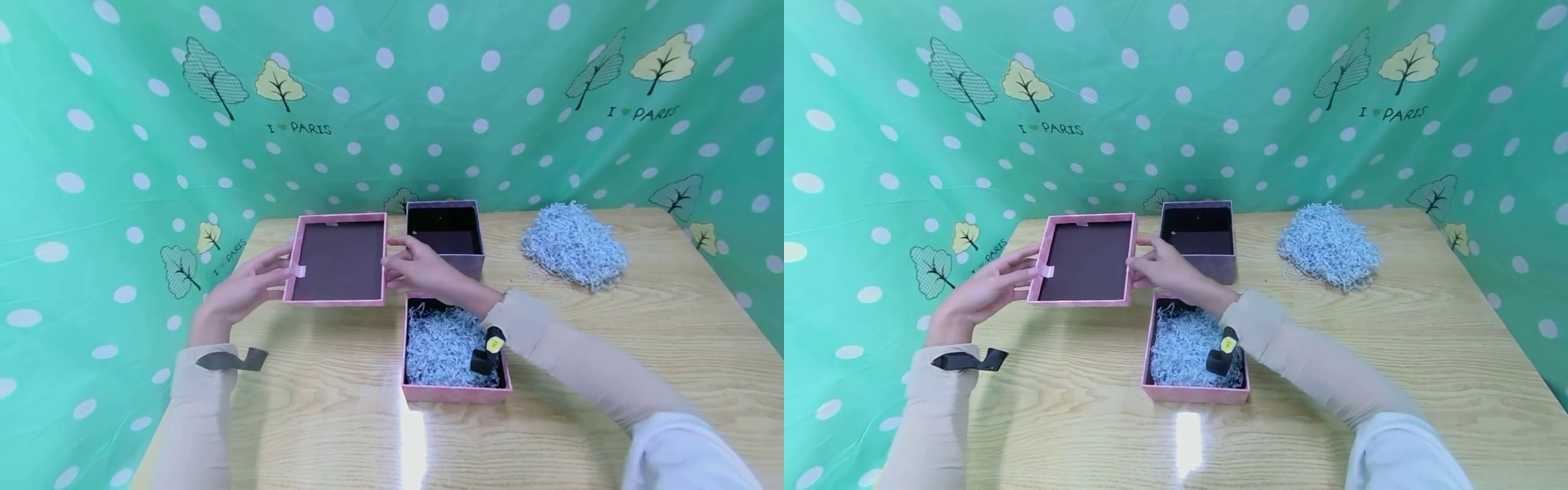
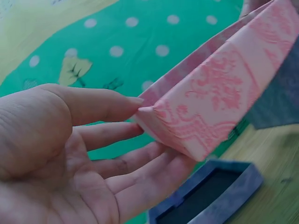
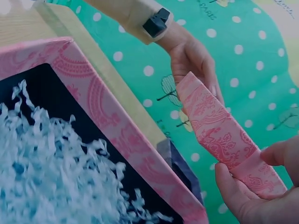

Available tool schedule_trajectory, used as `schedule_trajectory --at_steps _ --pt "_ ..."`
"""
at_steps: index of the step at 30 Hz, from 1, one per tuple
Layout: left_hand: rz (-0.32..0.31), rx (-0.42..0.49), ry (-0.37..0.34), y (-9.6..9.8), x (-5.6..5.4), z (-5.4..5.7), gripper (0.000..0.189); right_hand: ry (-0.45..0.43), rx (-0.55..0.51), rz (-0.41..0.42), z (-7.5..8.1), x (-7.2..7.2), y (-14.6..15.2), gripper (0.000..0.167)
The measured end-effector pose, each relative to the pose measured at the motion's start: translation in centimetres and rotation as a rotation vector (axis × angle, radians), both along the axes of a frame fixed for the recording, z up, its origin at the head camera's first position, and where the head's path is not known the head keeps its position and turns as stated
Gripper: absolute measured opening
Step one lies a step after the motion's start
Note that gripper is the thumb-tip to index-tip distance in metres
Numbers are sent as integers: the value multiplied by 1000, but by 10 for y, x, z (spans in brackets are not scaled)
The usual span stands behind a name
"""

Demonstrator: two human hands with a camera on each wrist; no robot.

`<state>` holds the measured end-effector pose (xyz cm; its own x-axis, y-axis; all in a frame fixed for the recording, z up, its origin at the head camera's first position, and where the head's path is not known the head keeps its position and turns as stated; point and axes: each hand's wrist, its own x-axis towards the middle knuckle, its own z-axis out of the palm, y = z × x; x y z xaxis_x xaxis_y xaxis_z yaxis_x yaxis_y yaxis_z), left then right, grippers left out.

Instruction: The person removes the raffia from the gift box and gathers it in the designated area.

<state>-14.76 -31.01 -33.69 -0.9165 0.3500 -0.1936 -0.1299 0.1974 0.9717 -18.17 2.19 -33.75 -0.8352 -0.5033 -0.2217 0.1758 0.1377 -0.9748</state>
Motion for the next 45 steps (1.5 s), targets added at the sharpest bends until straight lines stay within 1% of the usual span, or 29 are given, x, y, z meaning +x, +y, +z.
schedule_trajectory --at_steps 4,8,12,15,18,19,21,24,27,31,35,40,42,45 --pt "-23 -22 -4 -14 3 -4 60 -33 1 18 -4 0 -13 58" --pt "-26 -21 -25 -26 7 -9 61 -62 7 47 -8 0 -26 59" --pt "-27 7 -47 -35 10 -14 61 -76 5 52 -10 -1 -38 59" --pt "-35 50 -62 -42 13 -19 58 -112 -7 56 -12 -2 -47 58" --pt "-52 81 -75 -47 15 -22 56 -150 2 67 -12 -3 -54 57" --pt "-55 79 -80 -49 16 -22 56 -167 0 71 -12 -2 -57 57" --pt "-53 51 -92 -53 18 -23 57 -175 14 81 -13 -2 -63 56" --pt "-32 -19 -112 -59 20 -25 55 -171 39 95 -18 0 -73 53" --pt "-13 -92 -139 -64 23 -27 53 -163 53 108 -23 4 -83 46" --pt "11 -172 -198 -69 28 -27 54 -180 46 130 -29 12 -93 38" --pt "15 -237 -263 -73 33 -26 53 -213 29 162 -34 19 -98 35" --pt "-19 -298 -310 -77 36 -25 49 -194 36 207 -39 26 -103 32" --pt "-46 -303 -317 -77 37 -25 48 -179 53 212 -41 28 -105 30" --pt "-68 -292 -347 -77 36 -28 46 -192 64 223 -44 32 -106 29"
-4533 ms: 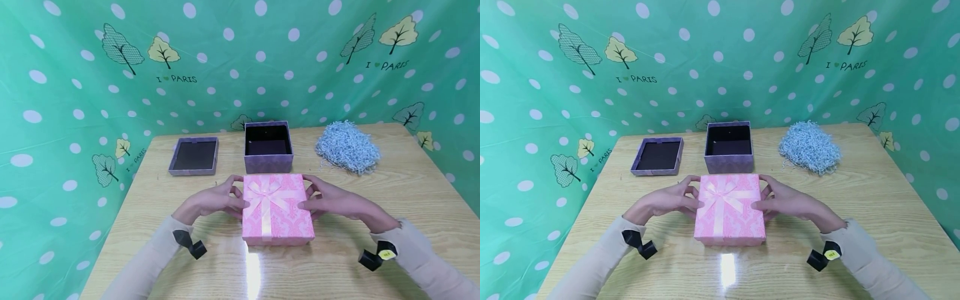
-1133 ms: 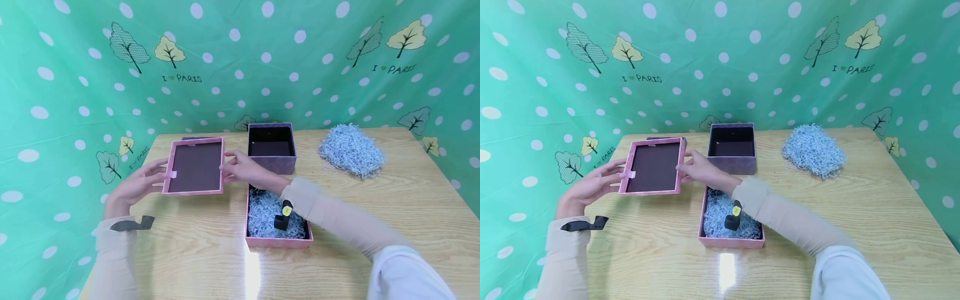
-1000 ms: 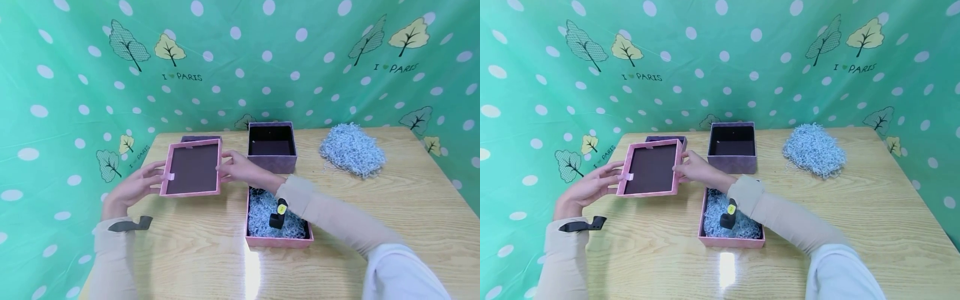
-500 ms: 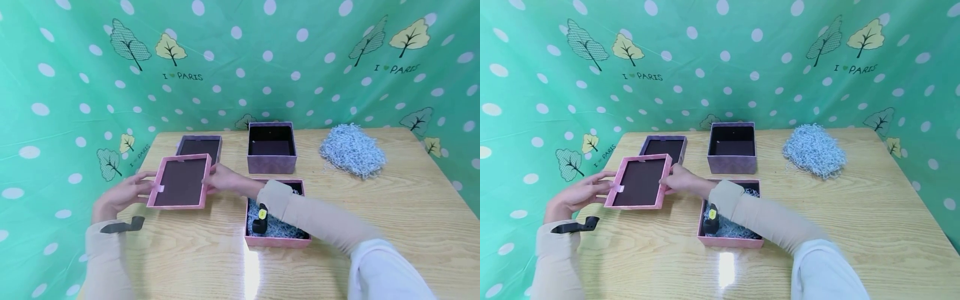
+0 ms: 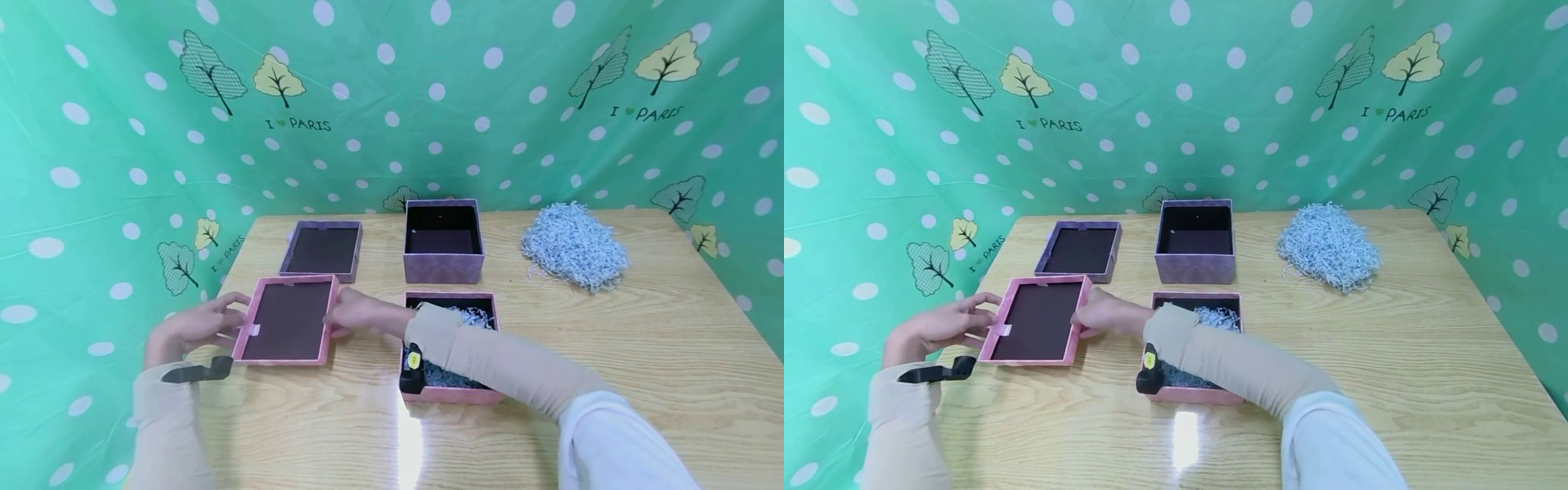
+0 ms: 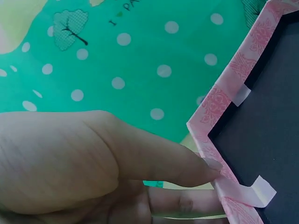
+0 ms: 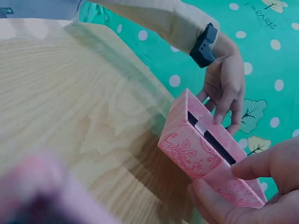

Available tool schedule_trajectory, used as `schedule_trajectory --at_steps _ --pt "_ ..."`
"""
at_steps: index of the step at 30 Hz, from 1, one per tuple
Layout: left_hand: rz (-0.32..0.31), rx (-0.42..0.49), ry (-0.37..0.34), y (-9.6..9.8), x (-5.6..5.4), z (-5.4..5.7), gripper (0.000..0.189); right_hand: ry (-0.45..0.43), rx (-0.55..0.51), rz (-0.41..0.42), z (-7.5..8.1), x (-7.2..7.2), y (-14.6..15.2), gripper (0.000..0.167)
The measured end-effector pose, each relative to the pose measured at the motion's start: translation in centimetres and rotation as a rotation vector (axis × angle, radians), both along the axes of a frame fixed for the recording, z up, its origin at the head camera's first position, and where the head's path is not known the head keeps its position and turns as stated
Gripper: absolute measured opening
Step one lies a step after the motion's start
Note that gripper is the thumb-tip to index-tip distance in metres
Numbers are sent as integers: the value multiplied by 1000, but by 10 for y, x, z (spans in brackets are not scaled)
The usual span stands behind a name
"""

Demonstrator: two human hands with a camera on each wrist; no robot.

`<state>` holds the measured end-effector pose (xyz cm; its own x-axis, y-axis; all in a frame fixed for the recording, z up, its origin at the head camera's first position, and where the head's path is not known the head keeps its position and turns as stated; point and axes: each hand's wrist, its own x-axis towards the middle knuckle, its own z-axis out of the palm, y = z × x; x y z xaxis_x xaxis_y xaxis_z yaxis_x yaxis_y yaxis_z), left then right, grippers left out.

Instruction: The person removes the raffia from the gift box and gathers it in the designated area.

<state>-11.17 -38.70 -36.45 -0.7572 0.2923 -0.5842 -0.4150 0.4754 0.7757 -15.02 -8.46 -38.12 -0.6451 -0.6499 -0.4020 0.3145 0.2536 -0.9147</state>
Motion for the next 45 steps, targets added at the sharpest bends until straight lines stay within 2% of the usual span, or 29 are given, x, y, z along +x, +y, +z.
schedule_trajectory --at_steps 5,9,14,16,21,22,28,33,45 --pt "9 -27 -24 3 -1 -5 44 -32 41 18 -4 5 -4 25" --pt "18 -88 -14 7 -3 -10 45 -91 49 5 -5 7 -8 36" --pt "23 -136 -14 11 -3 -11 45 -96 56 21 -7 6 -11 51" --pt "21 -152 -14 13 -3 -10 45 -100 64 36 -9 5 -11 46" --pt "19 -173 -18 16 -6 -12 42 -80 184 103 -9 5 -11 10" --pt "17 -174 -18 16 -6 -13 41 -71 213 117 -8 4 -11 9" --pt "19 -192 -18 19 -6 -15 44 -88 256 166 -4 0 -10 25" --pt "19 -193 -12 21 -6 -15 45 -69 264 199 -5 -5 -8 27" --pt "20 -193 -7 25 -8 -14 45 -130 263 202 3 -12 -1 37"
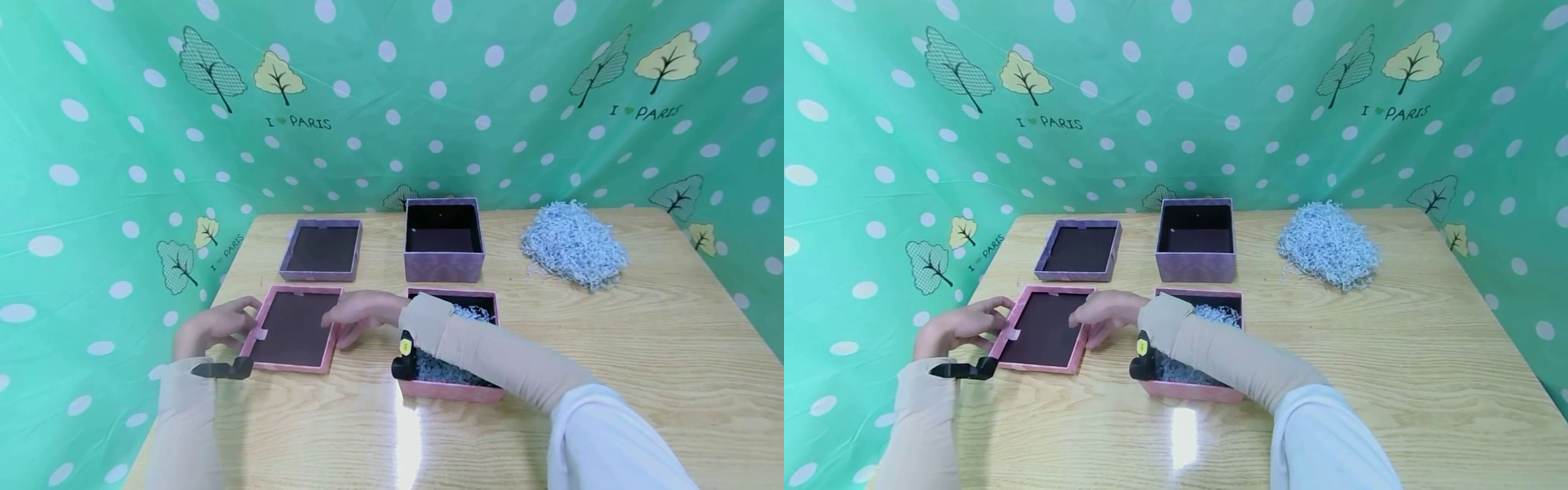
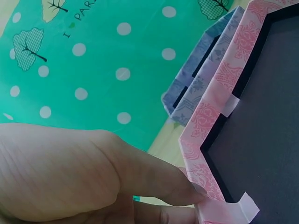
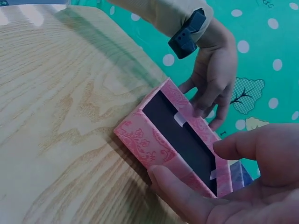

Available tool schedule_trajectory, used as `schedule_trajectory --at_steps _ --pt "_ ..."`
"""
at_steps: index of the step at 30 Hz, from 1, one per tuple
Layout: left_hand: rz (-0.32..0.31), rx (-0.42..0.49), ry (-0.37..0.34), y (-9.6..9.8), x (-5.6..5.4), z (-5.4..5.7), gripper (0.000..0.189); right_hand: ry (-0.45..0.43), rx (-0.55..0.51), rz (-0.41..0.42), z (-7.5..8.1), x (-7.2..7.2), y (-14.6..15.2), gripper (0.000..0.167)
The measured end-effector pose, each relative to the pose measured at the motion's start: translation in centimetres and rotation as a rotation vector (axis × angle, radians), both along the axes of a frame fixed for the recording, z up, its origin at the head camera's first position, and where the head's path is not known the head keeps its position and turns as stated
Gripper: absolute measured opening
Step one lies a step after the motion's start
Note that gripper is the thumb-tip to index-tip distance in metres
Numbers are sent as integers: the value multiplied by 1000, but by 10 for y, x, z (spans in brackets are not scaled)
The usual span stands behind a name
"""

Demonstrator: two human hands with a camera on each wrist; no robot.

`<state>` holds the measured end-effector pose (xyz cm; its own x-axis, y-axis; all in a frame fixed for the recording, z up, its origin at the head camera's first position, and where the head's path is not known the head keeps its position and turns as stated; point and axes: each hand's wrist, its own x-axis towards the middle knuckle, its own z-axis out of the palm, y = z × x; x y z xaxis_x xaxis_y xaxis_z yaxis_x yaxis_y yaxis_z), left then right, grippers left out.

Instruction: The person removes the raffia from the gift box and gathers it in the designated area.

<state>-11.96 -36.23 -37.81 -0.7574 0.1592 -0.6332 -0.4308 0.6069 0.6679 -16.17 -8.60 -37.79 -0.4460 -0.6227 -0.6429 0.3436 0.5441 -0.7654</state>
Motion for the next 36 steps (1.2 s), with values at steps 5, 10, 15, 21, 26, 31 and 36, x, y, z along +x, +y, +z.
schedule_trajectory --at_steps 5,10,15,21,26,31,36 --pt "0 -15 -2 1 0 1 43 109 23 75 11 -2 8 36" --pt "-25 -103 30 3 0 8 36 259 18 111 32 -4 22 57" --pt "-36 -282 169 15 -2 29 36 366 -6 118 52 -7 41 58" --pt "-28 -302 364 46 -9 52 44 455 -61 103 72 -9 69 47" --pt "-63 -135 411 83 -17 64 42 511 -121 34 84 -8 96 41" --pt "-97 66 415 117 -28 58 35 585 -134 -4 92 -6 121 40" --pt "-138 255 363 149 -27 53 33 618 -142 -38 91 0 144 38"
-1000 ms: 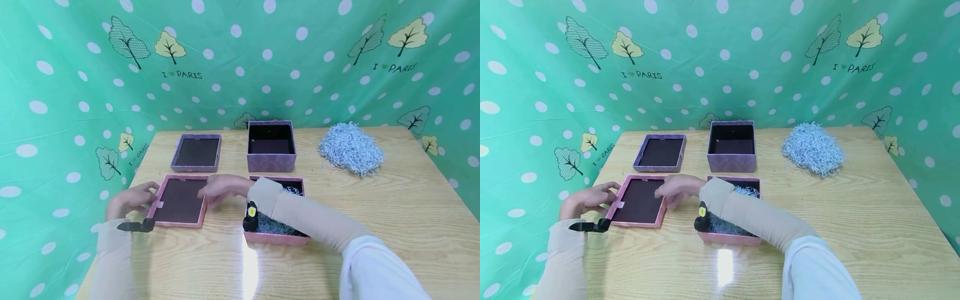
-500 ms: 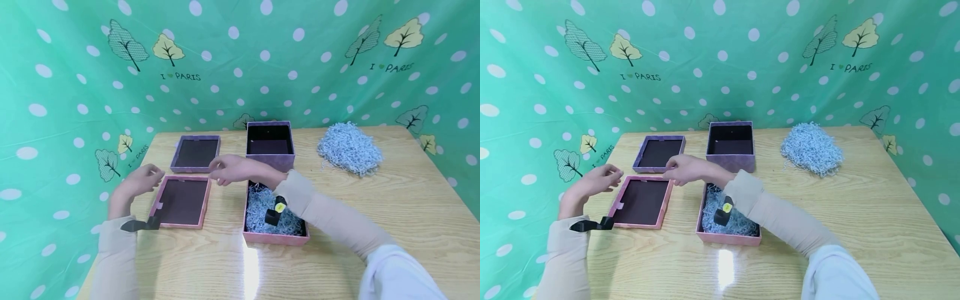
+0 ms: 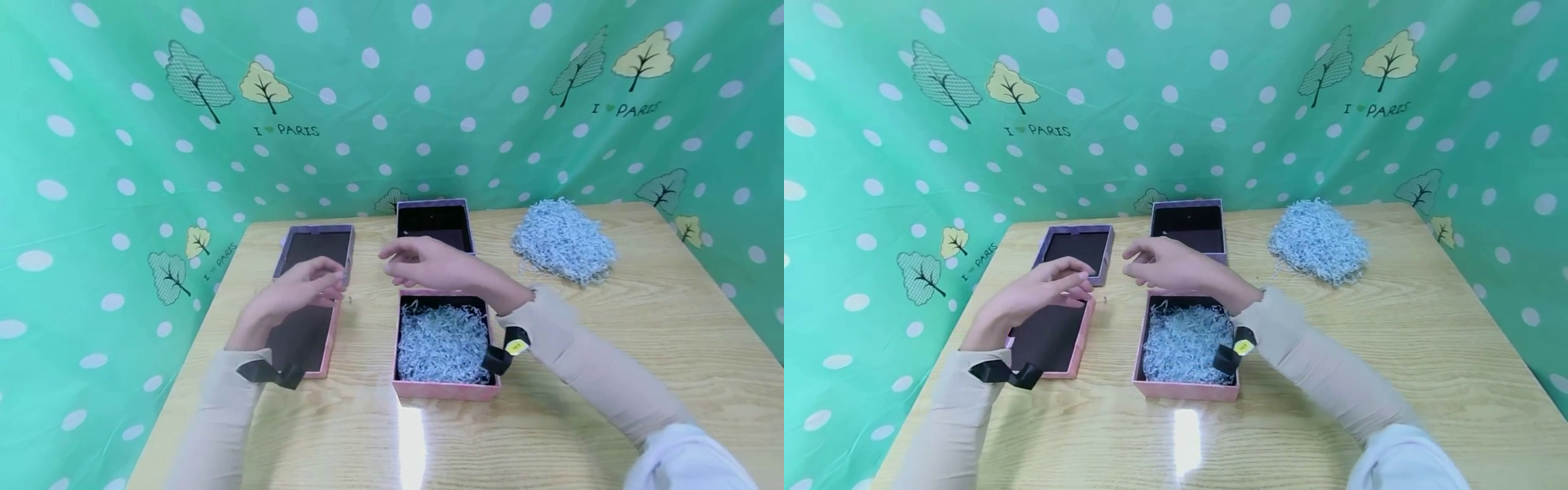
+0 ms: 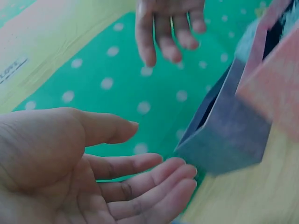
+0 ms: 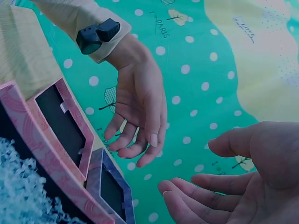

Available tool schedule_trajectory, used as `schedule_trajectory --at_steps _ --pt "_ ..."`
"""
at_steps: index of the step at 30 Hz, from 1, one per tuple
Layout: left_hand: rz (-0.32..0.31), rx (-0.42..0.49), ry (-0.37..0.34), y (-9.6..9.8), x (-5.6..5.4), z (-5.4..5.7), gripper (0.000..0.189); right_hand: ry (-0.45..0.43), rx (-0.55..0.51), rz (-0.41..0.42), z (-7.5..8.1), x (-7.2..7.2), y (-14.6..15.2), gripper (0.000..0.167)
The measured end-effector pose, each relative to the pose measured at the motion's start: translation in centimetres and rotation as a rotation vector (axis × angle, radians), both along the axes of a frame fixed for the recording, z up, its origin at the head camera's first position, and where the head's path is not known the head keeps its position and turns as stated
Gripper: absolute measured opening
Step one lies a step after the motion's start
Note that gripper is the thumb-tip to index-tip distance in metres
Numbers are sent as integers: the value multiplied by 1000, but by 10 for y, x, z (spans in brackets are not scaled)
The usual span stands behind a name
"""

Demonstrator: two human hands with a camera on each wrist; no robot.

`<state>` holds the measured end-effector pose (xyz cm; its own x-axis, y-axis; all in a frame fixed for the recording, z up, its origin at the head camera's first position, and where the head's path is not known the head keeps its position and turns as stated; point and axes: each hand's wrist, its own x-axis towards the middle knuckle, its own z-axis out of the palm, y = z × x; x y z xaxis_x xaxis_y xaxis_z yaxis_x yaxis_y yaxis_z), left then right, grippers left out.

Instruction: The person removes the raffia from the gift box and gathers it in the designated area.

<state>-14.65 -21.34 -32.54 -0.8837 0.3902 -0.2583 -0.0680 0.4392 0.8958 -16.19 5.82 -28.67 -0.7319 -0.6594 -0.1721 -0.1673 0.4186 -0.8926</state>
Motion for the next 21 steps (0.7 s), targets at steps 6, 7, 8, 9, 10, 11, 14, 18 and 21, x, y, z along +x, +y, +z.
schedule_trajectory --at_steps 6,7,8,9,10,11,14,18,21 --pt "-82 81 -84 32 8 -6 37 47 39 -29 -9 7 24 36" --pt "-91 90 -102 36 9 -8 38 52 47 -32 -11 8 27 37" --pt "-96 97 -121 41 10 -9 39 44 50 -38 -13 10 30 37" --pt "-104 105 -134 45 10 -11 40 37 53 -42 -15 11 34 38" --pt "-114 111 -143 49 11 -13 41 28 49 -44 -18 12 36 39" --pt "-119 115 -153 53 12 -15 42 15 44 -45 -20 13 39 40" --pt "-124 119 -175 63 15 -19 45 -5 47 -46 -27 17 45 40" --pt "-122 119 -188 72 17 -24 47 33 77 -29 -36 22 52 39" --pt "-117 106 -193 76 19 -27 51 77 89 12 -43 25 56 39"
